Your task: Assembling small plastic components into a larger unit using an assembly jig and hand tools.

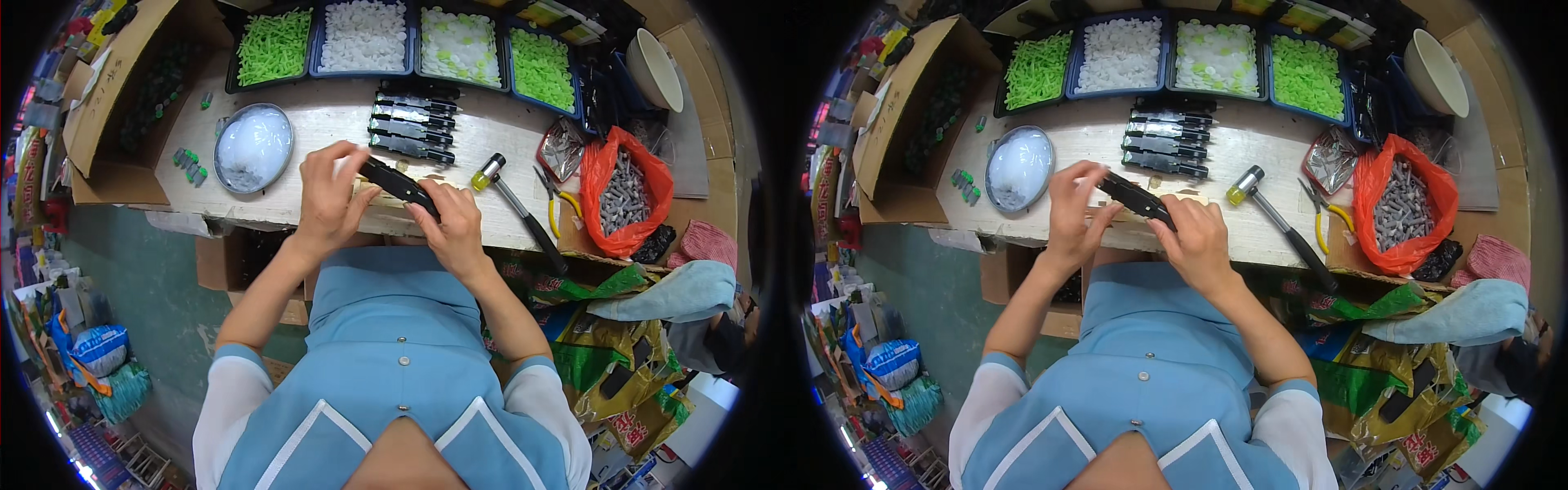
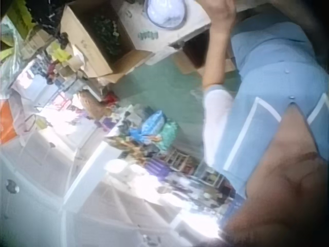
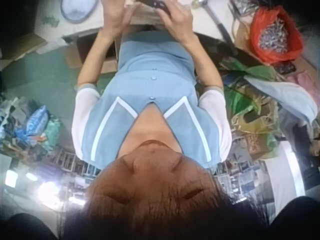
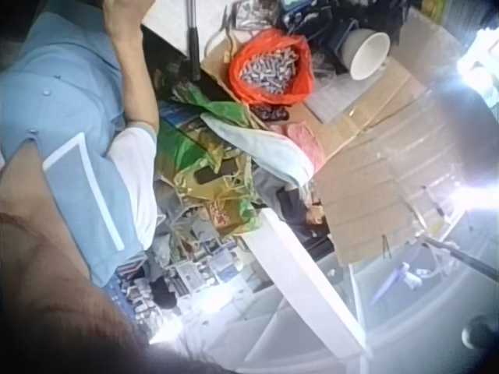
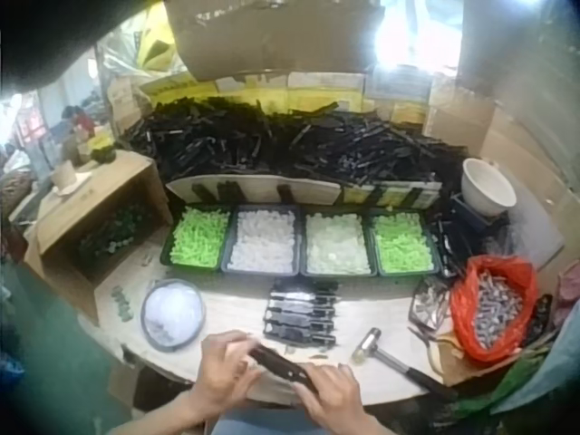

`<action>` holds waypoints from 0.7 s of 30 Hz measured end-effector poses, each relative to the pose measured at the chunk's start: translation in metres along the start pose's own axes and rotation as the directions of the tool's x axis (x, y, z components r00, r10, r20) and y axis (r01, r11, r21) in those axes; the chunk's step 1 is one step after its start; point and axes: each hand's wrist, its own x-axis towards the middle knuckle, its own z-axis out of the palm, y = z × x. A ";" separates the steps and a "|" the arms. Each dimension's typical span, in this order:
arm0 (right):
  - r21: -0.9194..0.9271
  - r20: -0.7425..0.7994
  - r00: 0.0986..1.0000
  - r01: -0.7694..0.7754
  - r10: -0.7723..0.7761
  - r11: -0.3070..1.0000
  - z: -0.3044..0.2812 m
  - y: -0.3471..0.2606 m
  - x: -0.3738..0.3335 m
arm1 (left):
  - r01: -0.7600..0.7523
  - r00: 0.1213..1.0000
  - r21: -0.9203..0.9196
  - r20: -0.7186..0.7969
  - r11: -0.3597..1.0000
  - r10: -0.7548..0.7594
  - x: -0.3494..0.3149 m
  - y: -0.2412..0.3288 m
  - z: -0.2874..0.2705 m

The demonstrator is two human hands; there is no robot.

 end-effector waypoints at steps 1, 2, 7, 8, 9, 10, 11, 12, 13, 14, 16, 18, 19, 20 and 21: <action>0.007 -0.054 0.998 -0.024 0.025 1.000 0.002 -0.004 0.000 | 0.104 0.991 -0.025 -0.081 0.994 -0.106 -0.004 0.003 0.002; 0.010 -0.059 0.998 -0.024 0.025 1.000 0.006 -0.007 -0.001 | 0.309 0.946 -0.232 -0.027 0.922 -0.324 -0.007 0.009 0.002; -0.033 -0.216 0.976 -0.020 0.012 0.999 0.029 -0.024 -0.004 | 0.573 0.698 -0.785 0.317 0.236 -0.642 -0.017 0.037 0.020; -0.034 -0.183 0.983 -0.015 0.008 0.999 0.032 -0.029 -0.007 | 0.563 0.702 -0.796 0.319 0.222 -0.637 -0.019 0.036 0.023; 0.002 -0.146 0.988 -0.048 0.047 0.999 0.036 -0.036 -0.011 | 0.553 0.705 -0.807 0.322 0.206 -0.632 -0.020 0.034 0.026; 0.035 -0.107 0.991 -0.082 0.085 0.996 0.039 -0.041 -0.015 | 0.587 0.652 -0.799 0.372 0.129 -0.661 -0.018 0.034 0.021; 0.073 -0.085 0.993 -0.071 0.077 0.995 0.040 -0.044 -0.018 | 0.575 0.641 -0.813 0.377 0.092 -0.669 -0.014 0.035 0.016; 0.076 -0.087 0.993 -0.074 0.080 0.994 0.036 -0.045 -0.017 | 0.562 0.629 -0.826 0.384 0.054 -0.676 -0.011 0.034 0.013; 0.143 -0.052 0.997 -0.047 0.055 0.989 0.029 -0.046 -0.013 | 0.587 0.622 -0.810 0.452 -0.001 -0.640 -0.017 0.024 0.009; 0.207 -0.018 0.999 -0.023 0.027 0.978 0.025 -0.046 -0.012 | 0.590 0.621 -0.807 0.453 0.001 -0.639 -0.020 0.020 0.004; 0.454 0.093 0.984 -0.175 0.149 0.874 0.019 -0.040 -0.009 | 0.640 0.606 -0.764 0.566 -0.079 -0.559 -0.025 0.016 -0.003; 0.605 0.166 0.946 -0.322 0.280 0.729 0.016 -0.037 -0.003 | 0.686 0.549 -0.723 0.590 -0.085 -0.592 -0.022 0.023 -0.011; 0.591 0.190 0.931 -0.361 0.311 0.721 0.016 -0.033 -0.001 | 0.699 0.555 -0.710 0.618 -0.090 -0.557 -0.023 0.023 -0.013; 0.576 0.214 0.915 -0.400 0.341 0.712 0.015 -0.029 0.001 | 0.712 0.560 -0.696 0.644 -0.095 -0.522 -0.024 0.023 -0.014; 0.582 0.224 0.906 -0.420 0.359 0.697 0.014 -0.029 0.004 | 0.714 0.558 -0.694 0.645 -0.094 -0.522 -0.024 0.023 -0.015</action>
